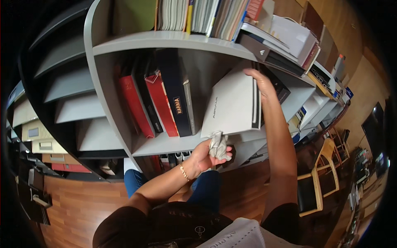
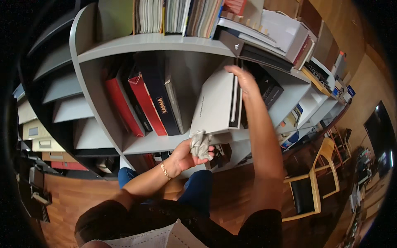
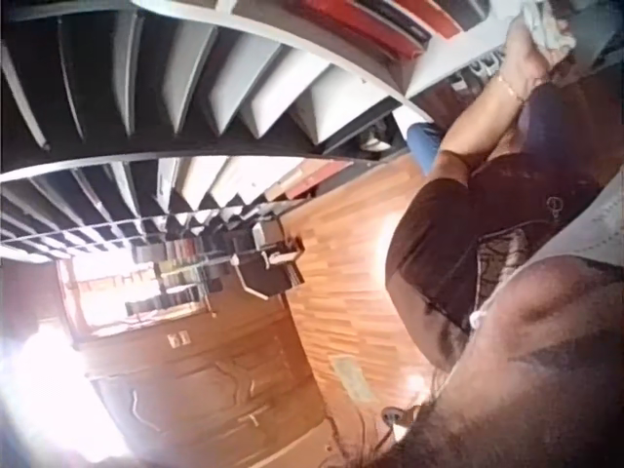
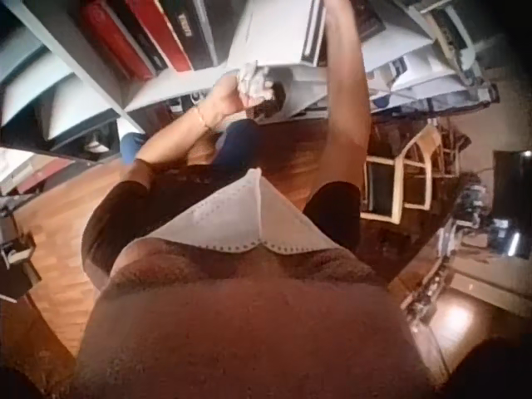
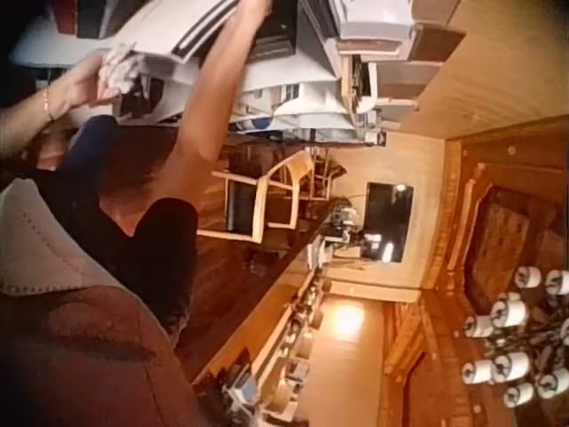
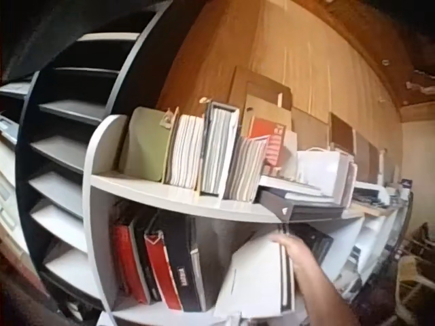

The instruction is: Wiping dust off binders and books from a shelf using a cloth and reorganizing them.

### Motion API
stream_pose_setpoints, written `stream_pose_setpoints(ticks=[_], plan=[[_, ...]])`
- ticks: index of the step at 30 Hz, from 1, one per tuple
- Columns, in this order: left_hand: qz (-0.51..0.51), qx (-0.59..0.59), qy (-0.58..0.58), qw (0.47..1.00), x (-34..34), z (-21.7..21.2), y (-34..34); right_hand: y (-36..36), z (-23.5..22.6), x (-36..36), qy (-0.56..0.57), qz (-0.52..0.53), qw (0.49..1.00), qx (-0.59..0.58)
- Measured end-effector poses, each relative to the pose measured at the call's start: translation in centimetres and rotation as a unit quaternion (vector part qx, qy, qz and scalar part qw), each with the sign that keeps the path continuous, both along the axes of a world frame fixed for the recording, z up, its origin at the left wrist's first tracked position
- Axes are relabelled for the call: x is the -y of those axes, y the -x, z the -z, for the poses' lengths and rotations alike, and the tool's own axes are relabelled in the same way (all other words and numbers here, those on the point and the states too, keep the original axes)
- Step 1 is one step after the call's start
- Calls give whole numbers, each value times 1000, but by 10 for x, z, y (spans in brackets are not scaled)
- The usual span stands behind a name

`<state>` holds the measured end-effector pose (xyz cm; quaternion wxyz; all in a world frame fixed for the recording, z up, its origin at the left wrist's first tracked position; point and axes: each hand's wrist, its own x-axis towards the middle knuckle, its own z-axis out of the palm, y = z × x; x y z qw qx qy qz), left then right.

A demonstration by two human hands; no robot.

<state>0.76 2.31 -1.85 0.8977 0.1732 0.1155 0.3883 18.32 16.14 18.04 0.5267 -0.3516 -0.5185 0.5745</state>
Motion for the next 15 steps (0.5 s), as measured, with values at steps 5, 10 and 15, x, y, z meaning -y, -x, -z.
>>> stream_pose_setpoints(ticks=[5, 10, 15], plan=[[-319, -190, -279, 886, 19, -55, 8, 7, 8, -50, 5, 7, 1000, 20], [-531, -347, -512, 579, -22, -107, -4, 31, 9, -95, -61, 30, 997, 36], [-576, -473, -541, 389, -64, -91, -20, 44, 16, -141, -209, 78, 970, 95]])
